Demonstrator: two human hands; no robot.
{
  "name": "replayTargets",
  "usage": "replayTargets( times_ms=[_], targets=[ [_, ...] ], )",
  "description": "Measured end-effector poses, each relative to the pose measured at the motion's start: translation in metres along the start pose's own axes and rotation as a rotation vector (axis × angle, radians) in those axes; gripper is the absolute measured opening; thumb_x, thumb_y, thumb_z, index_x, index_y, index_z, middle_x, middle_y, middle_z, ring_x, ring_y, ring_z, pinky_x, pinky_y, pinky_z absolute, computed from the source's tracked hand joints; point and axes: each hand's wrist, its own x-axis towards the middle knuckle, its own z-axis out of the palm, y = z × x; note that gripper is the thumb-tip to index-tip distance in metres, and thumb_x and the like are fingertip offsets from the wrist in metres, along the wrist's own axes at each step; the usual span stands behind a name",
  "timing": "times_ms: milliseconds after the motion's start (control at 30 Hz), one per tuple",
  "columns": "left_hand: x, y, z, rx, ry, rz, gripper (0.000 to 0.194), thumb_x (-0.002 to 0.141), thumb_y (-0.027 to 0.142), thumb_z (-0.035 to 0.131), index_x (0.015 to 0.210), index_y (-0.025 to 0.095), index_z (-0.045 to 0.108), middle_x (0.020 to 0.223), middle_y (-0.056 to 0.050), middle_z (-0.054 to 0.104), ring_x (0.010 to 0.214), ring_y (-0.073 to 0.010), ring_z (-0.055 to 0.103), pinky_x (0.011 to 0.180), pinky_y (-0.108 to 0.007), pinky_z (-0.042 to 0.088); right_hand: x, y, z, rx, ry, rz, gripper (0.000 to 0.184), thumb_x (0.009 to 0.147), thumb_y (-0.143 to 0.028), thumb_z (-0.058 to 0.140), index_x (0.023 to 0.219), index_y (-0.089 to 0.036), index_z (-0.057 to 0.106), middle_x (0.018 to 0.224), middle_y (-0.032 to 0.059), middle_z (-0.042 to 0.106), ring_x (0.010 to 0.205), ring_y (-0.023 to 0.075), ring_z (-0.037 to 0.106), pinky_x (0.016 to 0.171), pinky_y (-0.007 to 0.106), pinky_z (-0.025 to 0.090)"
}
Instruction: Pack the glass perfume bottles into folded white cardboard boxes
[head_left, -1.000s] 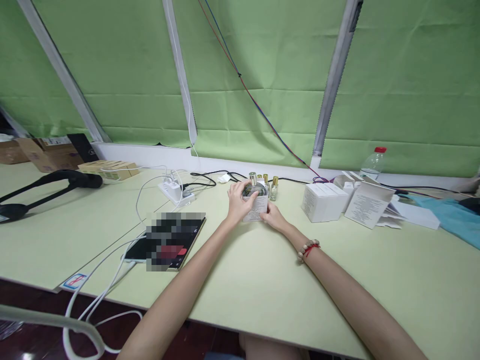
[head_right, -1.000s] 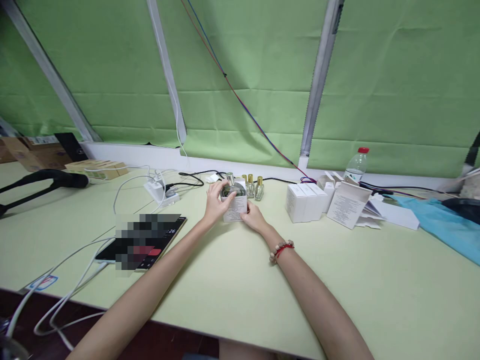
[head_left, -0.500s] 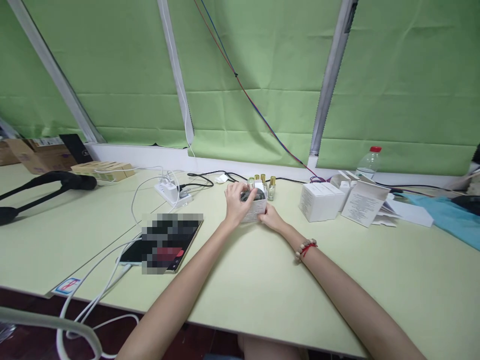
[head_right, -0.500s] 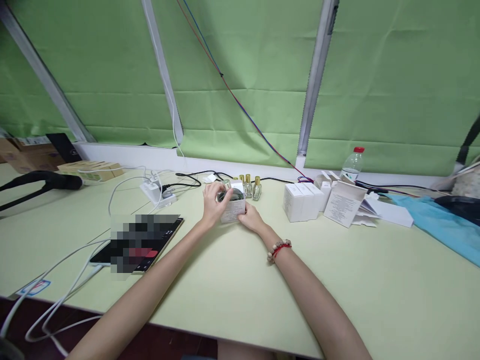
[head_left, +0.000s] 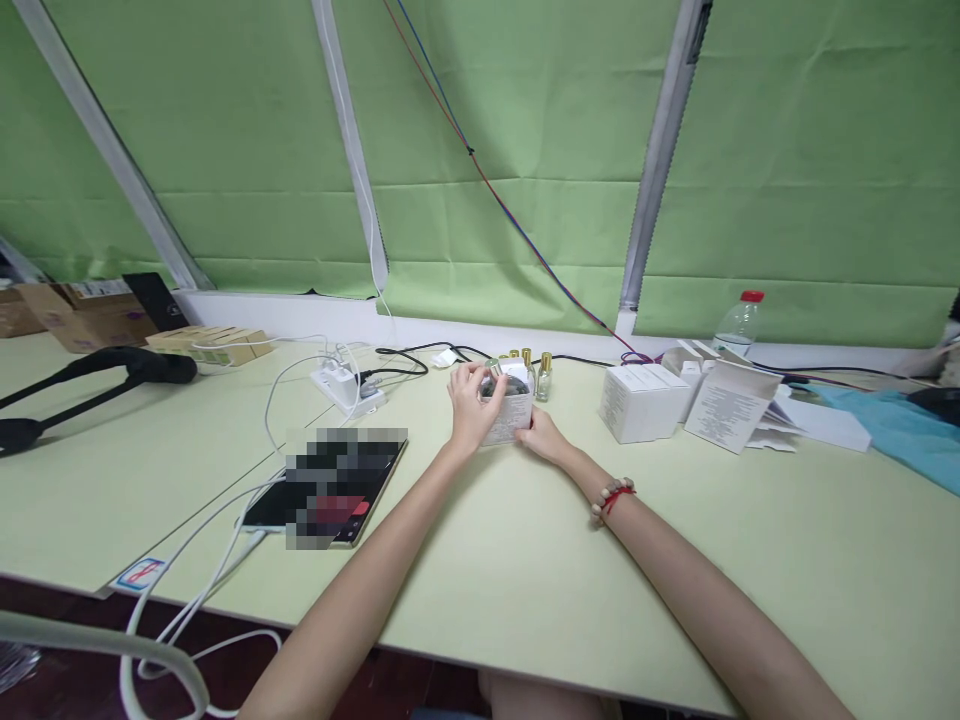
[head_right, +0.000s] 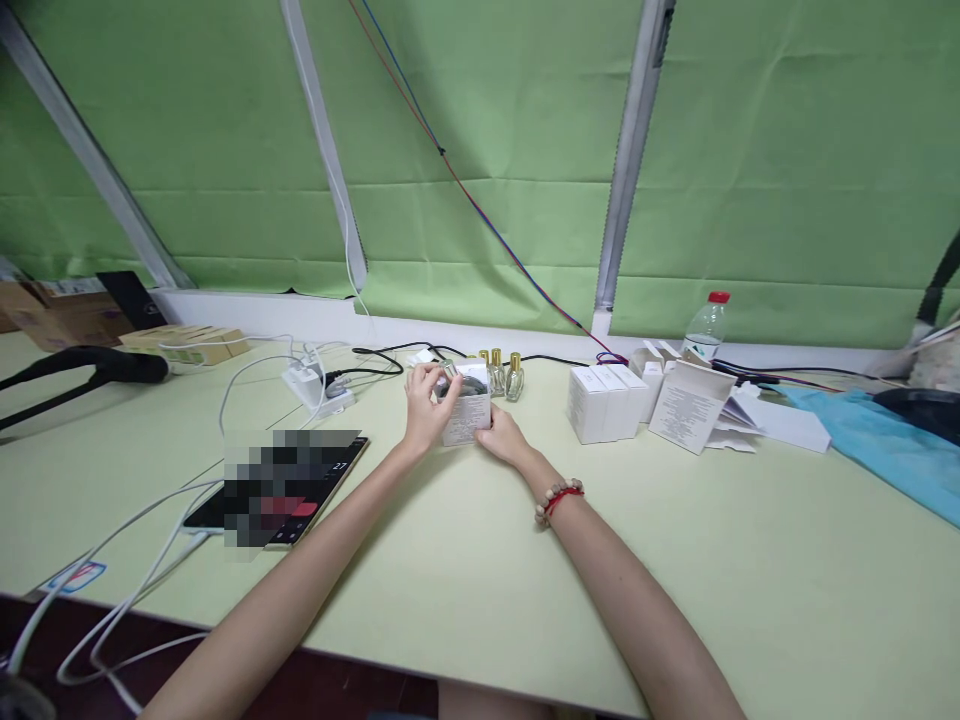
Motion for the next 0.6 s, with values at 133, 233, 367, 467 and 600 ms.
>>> replayTargets(
  times_ms=[133,233,367,467,600],
  targets=[
    [-0.001,-0.002,-0.002,0.051,-0.015,0.041,0.02,0.082,0.036,0.051,0.071,0.019,0.052,0.092,-0.006,0.053,0.092,-0.0208,0.047,0.079,-0.035,0.034,-0.001,-0.002,-0.001,-0.022,-0.007,0.009,0.042,0.055,-0.013,0.049,0.097,-0.016,0.058,0.084,0.003,0.064,0.072,0.0178,0.058,0.068,0.031,0.049],
    [-0.002,-0.002,-0.003,0.073,-0.036,0.052,0.02,0.082,0.037,0.052,0.072,0.019,0.051,0.093,-0.006,0.053,0.094,-0.0213,0.047,0.081,-0.036,0.034,-0.005,-0.008,-0.002,-0.057,-0.002,-0.039,0.046,0.057,-0.013,0.049,0.102,-0.017,0.056,0.089,0.004,0.064,0.076,0.0185,0.058,0.071,0.032,0.048],
    [-0.003,-0.002,0.001,-0.018,-0.077,0.029,0.021,0.077,0.037,0.058,0.076,0.019,0.048,0.092,-0.005,0.048,0.091,-0.0189,0.048,0.082,-0.033,0.037,-0.014,-0.021,-0.002,-0.129,0.115,-0.12,0.067,0.061,-0.015,0.053,0.126,-0.02,0.039,0.1,0.0068,0.06,0.079,0.0194,0.056,0.071,0.032,0.047],
    [-0.006,-0.003,0.005,-0.151,-0.098,-0.02,0.018,0.08,0.035,0.055,0.084,0.02,0.045,0.091,-0.003,0.044,0.088,-0.0159,0.049,0.08,-0.029,0.04,-0.019,-0.033,-0.001,-0.141,0.232,-0.191,0.078,0.068,-0.019,0.052,0.138,-0.021,0.018,0.116,0.011,0.052,0.079,0.0182,0.057,0.065,0.029,0.049],
    [-0.009,-0.002,0.008,-0.231,-0.11,-0.042,0.018,0.083,0.036,0.051,0.089,0.02,0.044,0.093,-0.003,0.042,0.091,-0.0154,0.049,0.083,-0.029,0.04,-0.023,-0.045,0.0,-0.346,0.311,-0.298,0.059,0.08,-0.026,0.044,0.137,-0.027,0.028,0.128,0.01,0.04,0.081,0.0174,0.058,0.07,0.032,0.051]
  ],
)
